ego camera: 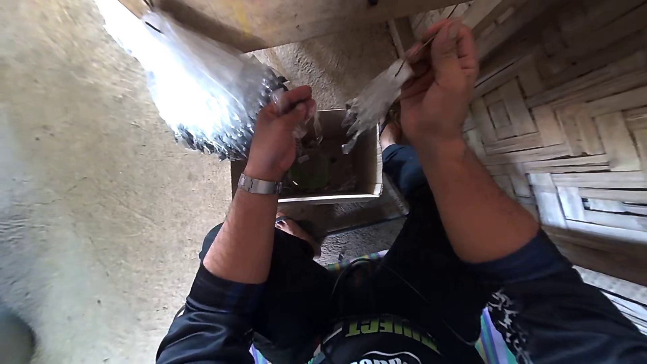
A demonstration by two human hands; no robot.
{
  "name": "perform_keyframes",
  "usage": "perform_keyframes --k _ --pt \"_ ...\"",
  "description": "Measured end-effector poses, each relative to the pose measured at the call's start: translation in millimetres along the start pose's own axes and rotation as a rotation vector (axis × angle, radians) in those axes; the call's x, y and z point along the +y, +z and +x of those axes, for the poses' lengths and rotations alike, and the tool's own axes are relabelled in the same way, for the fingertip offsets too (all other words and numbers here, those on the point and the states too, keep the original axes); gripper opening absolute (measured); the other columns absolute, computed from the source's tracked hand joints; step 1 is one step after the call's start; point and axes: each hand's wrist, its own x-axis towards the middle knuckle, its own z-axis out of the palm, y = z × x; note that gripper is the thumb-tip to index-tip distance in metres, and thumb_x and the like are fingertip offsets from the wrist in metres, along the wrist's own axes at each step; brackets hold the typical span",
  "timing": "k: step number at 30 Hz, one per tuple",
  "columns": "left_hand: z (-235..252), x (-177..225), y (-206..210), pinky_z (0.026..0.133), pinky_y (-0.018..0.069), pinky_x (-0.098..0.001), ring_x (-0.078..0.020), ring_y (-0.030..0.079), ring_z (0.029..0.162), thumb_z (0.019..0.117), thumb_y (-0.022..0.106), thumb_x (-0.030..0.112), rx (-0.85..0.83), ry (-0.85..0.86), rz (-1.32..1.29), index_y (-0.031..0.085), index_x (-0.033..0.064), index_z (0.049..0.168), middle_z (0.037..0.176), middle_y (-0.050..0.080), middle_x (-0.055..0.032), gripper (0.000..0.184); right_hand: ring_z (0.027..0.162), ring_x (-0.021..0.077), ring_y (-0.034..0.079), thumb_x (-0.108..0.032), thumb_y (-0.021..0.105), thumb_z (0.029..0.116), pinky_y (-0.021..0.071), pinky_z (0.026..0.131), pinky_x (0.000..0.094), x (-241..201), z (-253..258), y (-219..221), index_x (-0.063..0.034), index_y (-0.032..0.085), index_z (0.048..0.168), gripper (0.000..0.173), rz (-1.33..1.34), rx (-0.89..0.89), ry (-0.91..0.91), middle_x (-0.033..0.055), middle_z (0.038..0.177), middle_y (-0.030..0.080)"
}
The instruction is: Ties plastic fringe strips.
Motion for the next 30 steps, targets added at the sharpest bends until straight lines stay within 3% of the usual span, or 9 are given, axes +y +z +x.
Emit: perform_keyframes --k 6,12,14,16,20,25,27,29,30 --pt "-3.8 7.3 3.5 0.072 0.0543 -0.0226 -0.0090 0.064 0.084 0.1053 0.053 0.006 -0.089 0.018 0.000 0.064 0.0041 0.129 0.110 0.068 -0.0047 0.026 0.072 0.0125 0.069 -0.014 0.046 0.1094 0.0616 0.066 0.0309 6.3 -8.7 4.9 -0.0028 0.062 0.104 0.020 -0.152 -0.351 0.165 0.0015 0.083 0.070" --pt "-4.4 7.3 1.9 0.089 0.0593 -0.0364 -0.0215 0.068 0.109 0.1010 0.052 -0.001 -0.194 0.071 -0.056 0.059 0.0008 0.133 0.126 0.067 -0.0122 0.033 0.071 0.0141 0.070 -0.014 0.055 0.1066 0.0619 0.063 0.0304 7.3 -21.5 17.7 0.0022 0.067 0.105 0.020 -0.318 -0.526 0.254 0.0049 0.083 0.071" --pt "-4.0 6.9 2.4 0.088 0.0609 -0.0385 -0.0243 0.069 0.109 0.1068 0.046 0.007 -0.206 0.084 -0.028 0.057 0.0002 0.134 0.129 0.066 -0.0137 0.030 0.072 0.0136 0.070 -0.014 0.055 0.1065 0.0623 0.064 0.0302 8.6 -21.0 17.1 0.0016 0.067 0.106 0.019 -0.318 -0.524 0.261 0.0041 0.084 0.071" --pt "-3.7 4.9 3.2 0.097 0.0596 -0.0455 -0.0292 0.069 0.112 0.1112 0.039 0.018 -0.213 0.092 0.064 0.057 -0.0029 0.134 0.130 0.066 -0.0170 0.036 0.072 0.0139 0.070 -0.014 0.055 0.1065 0.0625 0.065 0.0310 10.4 -19.3 14.9 0.0013 0.067 0.106 0.020 -0.315 -0.511 0.253 0.0040 0.084 0.071" --pt "-3.4 -2.7 4.9 0.095 0.0554 -0.0364 -0.0148 0.066 0.107 0.1128 0.031 0.040 -0.188 0.103 0.306 0.065 0.0076 0.131 0.119 0.069 -0.0054 0.050 0.071 0.0144 0.069 -0.015 0.055 0.1068 0.0616 0.062 0.0310 10.3 -17.8 14.1 0.0011 0.067 0.105 0.021 -0.322 -0.497 0.259 0.0046 0.083 0.071" --pt "-3.5 -4.1 1.6 0.108 0.0486 -0.0404 -0.0131 0.059 0.127 0.1120 0.022 0.048 -0.201 0.156 0.433 0.064 0.0119 0.134 0.135 0.066 -0.0014 0.060 0.069 0.0143 0.070 -0.015 0.056 0.1062 0.0619 0.062 0.0308 9.0 -18.5 15.0 0.0018 0.067 0.105 0.020 -0.339 -0.502 0.273 0.0050 0.082 0.071" --pt "-4.3 -3.4 1.4 0.098 0.0548 -0.0376 -0.0132 0.066 0.112 0.1125 0.023 0.046 -0.167 0.169 0.440 0.066 0.0099 0.127 0.120 0.071 -0.0026 0.058 0.069 0.0144 0.070 -0.014 0.056 0.1062 0.0620 0.062 0.0307 9.3 -18.4 14.9 0.0023 0.067 0.105 0.020 -0.327 -0.498 0.273 0.0055 0.082 0.071" --pt "-4.4 -2.7 3.8 0.072 0.0589 -0.0323 -0.0131 0.065 0.077 0.1127 0.031 0.043 -0.145 0.185 0.385 0.064 0.0081 0.115 0.089 0.066 -0.0019 0.048 0.070 0.0145 0.070 -0.015 0.056 0.1064 0.0623 0.062 0.0305 9.2 -18.3 14.4 0.0020 0.067 0.105 0.020 -0.319 -0.497 0.280 0.0053 0.083 0.071" --pt "-5.2 -1.2 5.7 0.061 0.0552 -0.0303 -0.0124 0.059 0.065 0.1121 0.035 0.042 -0.143 0.169 0.362 0.059 0.0102 0.109 0.078 0.059 0.0001 0.040 0.070 0.0145 0.070 -0.015 0.056 0.1063 0.0624 0.062 0.0304 9.0 -18.4 14.3 0.0018 0.067 0.105 0.020 -0.314 -0.496 0.285 0.0054 0.083 0.071"
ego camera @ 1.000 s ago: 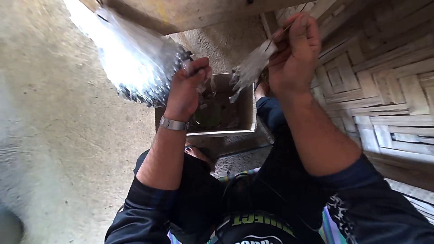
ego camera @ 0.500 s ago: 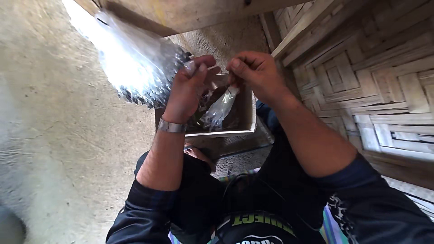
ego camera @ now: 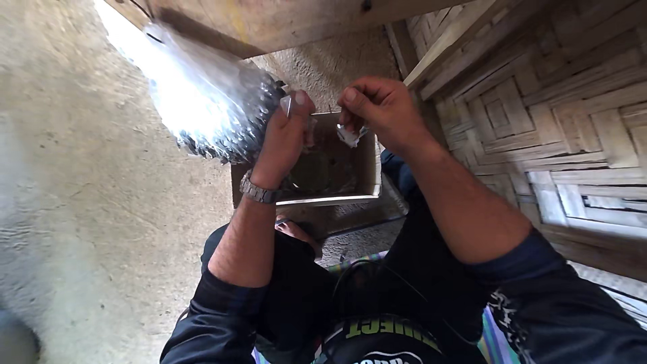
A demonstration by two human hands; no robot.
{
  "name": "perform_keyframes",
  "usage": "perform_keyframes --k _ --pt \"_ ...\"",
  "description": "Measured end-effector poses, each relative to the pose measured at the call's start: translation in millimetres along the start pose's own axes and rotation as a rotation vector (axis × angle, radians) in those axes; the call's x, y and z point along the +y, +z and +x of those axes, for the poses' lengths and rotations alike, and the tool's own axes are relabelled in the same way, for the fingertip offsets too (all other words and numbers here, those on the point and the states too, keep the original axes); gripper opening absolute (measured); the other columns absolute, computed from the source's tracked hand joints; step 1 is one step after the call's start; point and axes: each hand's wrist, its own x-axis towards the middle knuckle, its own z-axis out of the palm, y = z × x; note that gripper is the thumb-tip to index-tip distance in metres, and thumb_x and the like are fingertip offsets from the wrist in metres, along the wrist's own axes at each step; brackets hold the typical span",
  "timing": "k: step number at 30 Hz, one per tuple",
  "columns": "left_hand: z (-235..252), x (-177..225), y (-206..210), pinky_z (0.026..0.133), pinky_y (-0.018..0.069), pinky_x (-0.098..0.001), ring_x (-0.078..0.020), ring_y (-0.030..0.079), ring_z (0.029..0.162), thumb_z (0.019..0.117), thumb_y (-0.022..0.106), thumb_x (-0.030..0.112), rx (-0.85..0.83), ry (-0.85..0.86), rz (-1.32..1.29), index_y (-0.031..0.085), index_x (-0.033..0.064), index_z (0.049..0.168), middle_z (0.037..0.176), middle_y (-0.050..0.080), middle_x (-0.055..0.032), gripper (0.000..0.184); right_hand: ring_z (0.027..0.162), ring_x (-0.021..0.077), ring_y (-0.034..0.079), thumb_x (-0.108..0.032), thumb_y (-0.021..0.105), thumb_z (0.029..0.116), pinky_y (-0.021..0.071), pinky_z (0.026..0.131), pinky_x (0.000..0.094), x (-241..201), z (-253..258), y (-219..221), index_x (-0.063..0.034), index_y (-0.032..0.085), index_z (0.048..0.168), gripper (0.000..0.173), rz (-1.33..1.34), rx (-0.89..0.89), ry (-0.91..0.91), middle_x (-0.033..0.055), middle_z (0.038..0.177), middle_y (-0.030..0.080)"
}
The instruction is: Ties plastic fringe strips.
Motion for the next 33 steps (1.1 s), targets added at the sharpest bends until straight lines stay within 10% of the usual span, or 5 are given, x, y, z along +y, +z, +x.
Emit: perform_keyframes --k 5,21,33 --pt "-2.5 7.7 0.2 0.053 0.0512 -0.0271 -0.0099 0.052 0.057 0.1086 0.050 0.038 0.021 -0.085 -0.050 0.054 0.0164 0.111 0.075 0.053 0.0030 0.022 0.068 0.0141 0.069 -0.014 0.056 0.1062 0.0611 0.059 0.0291 -2.3 -0.8 1.2 0.0018 0.067 0.104 0.019 0.008 -0.001 0.021 0.0054 0.082 0.071" --pt "-2.1 2.8 5.9 0.068 0.0554 -0.0291 -0.0116 0.060 0.075 0.1126 0.040 0.025 -0.029 0.129 -0.092 0.055 0.0092 0.111 0.088 0.059 -0.0004 0.022 0.068 0.0144 0.071 -0.023 0.061 0.1053 0.0625 0.060 0.0296 -2.3 -2.1 13.0 -0.0016 0.069 0.106 0.023 -0.137 -0.044 0.179 0.0052 0.083 0.072" --pt "-2.0 6.9 -2.9 0.083 0.0627 -0.0401 -0.0222 0.071 0.092 0.0975 0.068 0.007 -0.042 0.172 -0.054 0.062 -0.0031 0.127 0.104 0.070 -0.0109 0.031 0.067 0.0138 0.071 -0.022 0.061 0.1051 0.0623 0.059 0.0292 0.8 0.2 9.2 -0.0020 0.069 0.104 0.022 -0.154 0.028 0.158 0.0042 0.082 0.072"
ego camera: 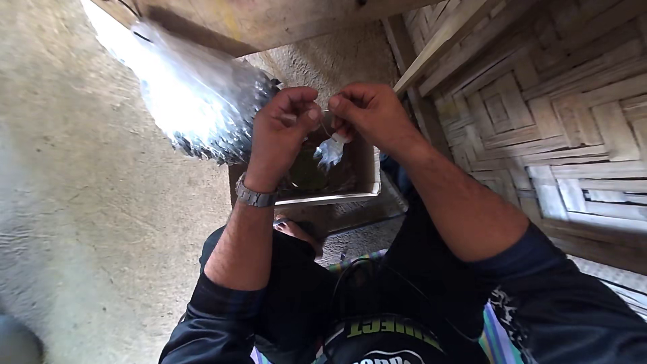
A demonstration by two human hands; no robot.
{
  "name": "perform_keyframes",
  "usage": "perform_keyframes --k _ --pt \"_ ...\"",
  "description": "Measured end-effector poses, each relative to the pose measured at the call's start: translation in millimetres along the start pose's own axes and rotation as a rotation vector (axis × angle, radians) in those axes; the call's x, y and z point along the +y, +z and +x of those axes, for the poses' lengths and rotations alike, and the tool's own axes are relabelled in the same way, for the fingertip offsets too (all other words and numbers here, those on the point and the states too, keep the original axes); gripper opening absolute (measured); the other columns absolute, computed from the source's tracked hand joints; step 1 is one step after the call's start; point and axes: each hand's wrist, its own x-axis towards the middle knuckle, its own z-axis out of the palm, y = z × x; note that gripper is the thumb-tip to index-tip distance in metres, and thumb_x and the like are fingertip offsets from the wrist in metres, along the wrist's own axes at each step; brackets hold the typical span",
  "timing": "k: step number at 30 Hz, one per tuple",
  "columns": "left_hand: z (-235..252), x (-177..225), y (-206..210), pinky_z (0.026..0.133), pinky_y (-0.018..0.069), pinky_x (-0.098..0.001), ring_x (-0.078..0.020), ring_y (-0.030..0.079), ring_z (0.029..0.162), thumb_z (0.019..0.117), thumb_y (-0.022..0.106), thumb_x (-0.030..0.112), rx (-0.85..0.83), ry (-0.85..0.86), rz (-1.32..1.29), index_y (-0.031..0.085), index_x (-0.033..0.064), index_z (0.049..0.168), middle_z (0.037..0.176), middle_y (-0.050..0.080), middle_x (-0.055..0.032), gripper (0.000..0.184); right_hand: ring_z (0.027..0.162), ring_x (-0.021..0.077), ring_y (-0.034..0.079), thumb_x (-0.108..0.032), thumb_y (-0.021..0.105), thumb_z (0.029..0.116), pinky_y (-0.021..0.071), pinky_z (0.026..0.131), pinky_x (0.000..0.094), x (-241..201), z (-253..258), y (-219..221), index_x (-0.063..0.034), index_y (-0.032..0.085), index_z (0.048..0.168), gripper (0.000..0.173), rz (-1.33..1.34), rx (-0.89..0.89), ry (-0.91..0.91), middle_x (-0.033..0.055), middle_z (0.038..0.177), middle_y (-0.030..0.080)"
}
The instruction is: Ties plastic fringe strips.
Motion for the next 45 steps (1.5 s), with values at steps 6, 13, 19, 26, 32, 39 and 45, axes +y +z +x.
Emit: perform_keyframes --k 6,13,19,26,32,39,45 --pt "0.2 -2.4 1.1 0.085 0.0624 -0.0391 -0.0200 0.072 0.092 0.0938 0.072 0.004 0.062 0.074 0.053 0.071 -0.0021 0.112 0.103 0.073 -0.0097 0.020 0.067 0.0131 0.070 -0.023 0.061 0.1051 0.0617 0.059 0.0285 -1.5 0.4 -1.5 -0.0022 0.070 0.103 0.023 -0.023 0.007 0.004 0.0036 0.081 0.072" --pt "1.2 -7.9 0.4 0.092 0.0605 -0.0392 -0.0211 0.071 0.101 0.0931 0.072 0.002 0.018 0.124 0.105 0.076 0.0003 0.107 0.110 0.074 -0.0102 0.015 0.067 0.0140 0.070 -0.023 0.059 0.1058 0.0627 0.059 0.0310 1.7 4.8 -6.3 -0.0019 0.069 0.105 0.023 0.021 0.154 0.016 0.0032 0.081 0.072" --pt "0.8 -12.5 6.1 0.084 0.0627 -0.0419 -0.0249 0.072 0.090 0.0970 0.069 0.005 0.104 -0.031 -0.112 0.065 -0.0062 0.122 0.104 0.072 -0.0136 0.028 0.067 0.0157 0.071 -0.019 0.059 0.1056 0.0633 0.059 0.0318 -1.6 3.8 -14.4 0.0004 0.068 0.103 0.021 0.101 0.129 -0.064 0.0051 0.080 0.071" --pt "0.7 -11.0 8.3 0.085 0.0635 -0.0415 -0.0242 0.073 0.090 0.0985 0.067 0.005 0.166 -0.078 -0.237 0.065 -0.0053 0.121 0.103 0.073 -0.0127 0.024 0.067 0.0130 0.070 -0.022 0.060 0.1054 0.0617 0.058 0.0285 -2.9 -0.6 -8.7 -0.0019 0.069 0.103 0.022 0.007 -0.008 -0.040 0.0037 0.080 0.071" --pt "0.1 -11.1 12.2 0.080 0.0637 -0.0374 -0.0204 0.073 0.085 0.0998 0.065 0.006 0.160 -0.058 -0.255 0.068 -0.0045 0.116 0.100 0.074 -0.0110 0.019 0.068 0.0135 0.071 -0.022 0.062 0.1045 0.0625 0.059 0.0293 -2.5 0.5 -5.7 -0.0020 0.070 0.104 0.022 0.012 0.009 -0.029 0.0042 0.081 0.072" --pt "0.1 -8.4 10.0 0.082 0.0636 -0.0396 -0.0231 0.073 0.089 0.1017 0.063 0.008 0.129 -0.057 -0.247 0.068 -0.0050 0.116 0.102 0.074 -0.0131 0.020 0.067 0.0132 0.070 -0.024 0.061 0.1053 0.0618 0.058 0.0291 -1.5 2.5 -3.9 -0.0031 0.070 0.103 0.023 -0.031 0.025 -0.004 0.0037 0.081 0.071" --pt "-0.8 -9.8 9.1 0.085 0.0634 -0.0408 -0.0248 0.074 0.090 0.1010 0.064 0.007 0.089 -0.087 -0.254 0.068 -0.0055 0.116 0.104 0.074 -0.0149 0.020 0.065 0.0131 0.070 -0.023 0.060 0.1054 0.0620 0.058 0.0291 2.1 4.5 -3.3 -0.0021 0.070 0.104 0.023 0.005 0.094 0.011 0.0033 0.079 0.071"
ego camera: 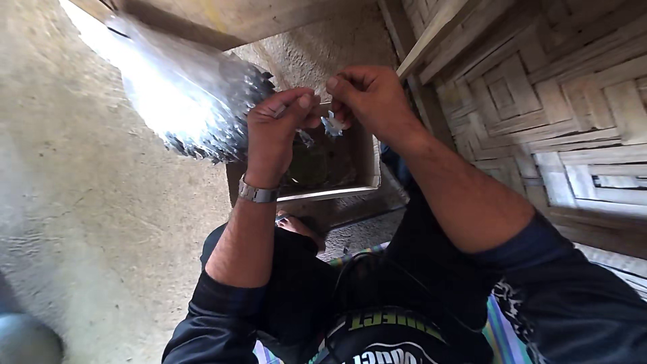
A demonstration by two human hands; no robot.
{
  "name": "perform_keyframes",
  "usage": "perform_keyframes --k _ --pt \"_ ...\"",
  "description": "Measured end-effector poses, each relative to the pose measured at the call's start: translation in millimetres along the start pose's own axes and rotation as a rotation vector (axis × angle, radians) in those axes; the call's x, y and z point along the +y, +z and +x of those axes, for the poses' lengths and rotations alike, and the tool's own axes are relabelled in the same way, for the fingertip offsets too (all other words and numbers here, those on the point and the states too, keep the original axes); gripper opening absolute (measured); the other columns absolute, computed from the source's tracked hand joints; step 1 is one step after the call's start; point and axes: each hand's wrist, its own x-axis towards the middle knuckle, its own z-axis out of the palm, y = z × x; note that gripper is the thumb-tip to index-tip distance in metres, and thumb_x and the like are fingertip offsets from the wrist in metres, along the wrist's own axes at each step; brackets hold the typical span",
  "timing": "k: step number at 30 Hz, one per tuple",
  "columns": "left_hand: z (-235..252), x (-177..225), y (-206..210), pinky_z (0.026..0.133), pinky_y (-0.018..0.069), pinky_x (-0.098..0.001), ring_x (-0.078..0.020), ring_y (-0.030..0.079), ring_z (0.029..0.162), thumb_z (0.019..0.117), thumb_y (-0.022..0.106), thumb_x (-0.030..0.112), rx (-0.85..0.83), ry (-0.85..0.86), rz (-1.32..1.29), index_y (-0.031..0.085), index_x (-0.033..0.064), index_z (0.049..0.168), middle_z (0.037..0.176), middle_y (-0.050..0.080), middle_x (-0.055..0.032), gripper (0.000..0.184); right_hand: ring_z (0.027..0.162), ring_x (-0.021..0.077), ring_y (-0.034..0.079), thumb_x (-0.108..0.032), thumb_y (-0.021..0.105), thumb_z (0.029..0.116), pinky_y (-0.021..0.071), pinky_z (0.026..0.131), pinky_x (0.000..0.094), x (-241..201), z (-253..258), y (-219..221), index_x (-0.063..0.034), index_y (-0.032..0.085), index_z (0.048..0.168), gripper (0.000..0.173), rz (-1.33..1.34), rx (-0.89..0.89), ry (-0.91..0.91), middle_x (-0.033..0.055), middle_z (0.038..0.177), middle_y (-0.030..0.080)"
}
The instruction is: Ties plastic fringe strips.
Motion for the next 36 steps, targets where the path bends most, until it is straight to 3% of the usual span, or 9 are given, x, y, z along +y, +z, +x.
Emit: perform_keyframes --k 6,11,18,26,36 --pt "-0.6 0.5 3.2 0.085 0.0640 -0.0416 -0.0265 0.075 0.092 0.1017 0.063 0.007 -0.008 -0.022 0.014 0.068 -0.0061 0.115 0.103 0.075 -0.0158 0.019 0.067 0.0154 0.071 -0.022 0.061 0.1052 0.0626 0.058 0.0309 2.7 5.2 -6.3 -0.0013 0.069 0.104 0.022 0.078 0.096 -0.013 0.0050 0.082 0.072" --pt "1.0 0.5 2.3 0.085 0.0640 -0.0420 -0.0271 0.075 0.094 0.1044 0.058 0.009 0.025 -0.060 0.003 0.059 -0.0055 0.130 0.109 0.073 -0.0160 0.030 0.066 0.0167 0.071 -0.020 0.061 0.1051 0.0624 0.056 0.0320 1.0 3.6 -6.9 0.0004 0.069 0.104 0.022 0.129 0.060 -0.074 0.0062 0.081 0.072" --pt "0.7 1.7 2.1 0.080 0.0648 -0.0391 -0.0242 0.075 0.087 0.1020 0.062 0.006 0.044 -0.031 0.003 0.064 -0.0060 0.120 0.102 0.075 -0.0144 0.022 0.065 0.0135 0.070 -0.021 0.061 0.1049 0.0614 0.057 0.0288 -3.1 -2.2 -3.0 -0.0011 0.070 0.102 0.022 0.048 -0.081 -0.062 0.0042 0.079 0.071" --pt "-1.6 3.3 2.9 0.077 0.0652 -0.0396 -0.0233 0.074 0.083 0.0995 0.066 0.005 -0.002 0.071 0.141 0.068 -0.0057 0.116 0.101 0.074 -0.0134 0.020 0.065 0.0143 0.070 -0.021 0.061 0.1049 0.0617 0.056 0.0294 -0.4 -1.3 -1.3 -0.0001 0.069 0.102 0.023 0.040 -0.093 -0.061 0.0054 0.080 0.071" --pt "-1.6 1.1 3.3 0.076 0.0647 -0.0382 -0.0208 0.074 0.084 0.0987 0.067 0.005 -0.010 0.241 0.341 0.073 -0.0035 0.111 0.099 0.075 -0.0108 0.016 0.066 0.0138 0.069 -0.024 0.059 0.1059 0.0610 0.057 0.0294 -1.6 1.2 -2.9 -0.0009 0.069 0.106 0.025 0.106 -0.050 0.099 0.0044 0.081 0.070"
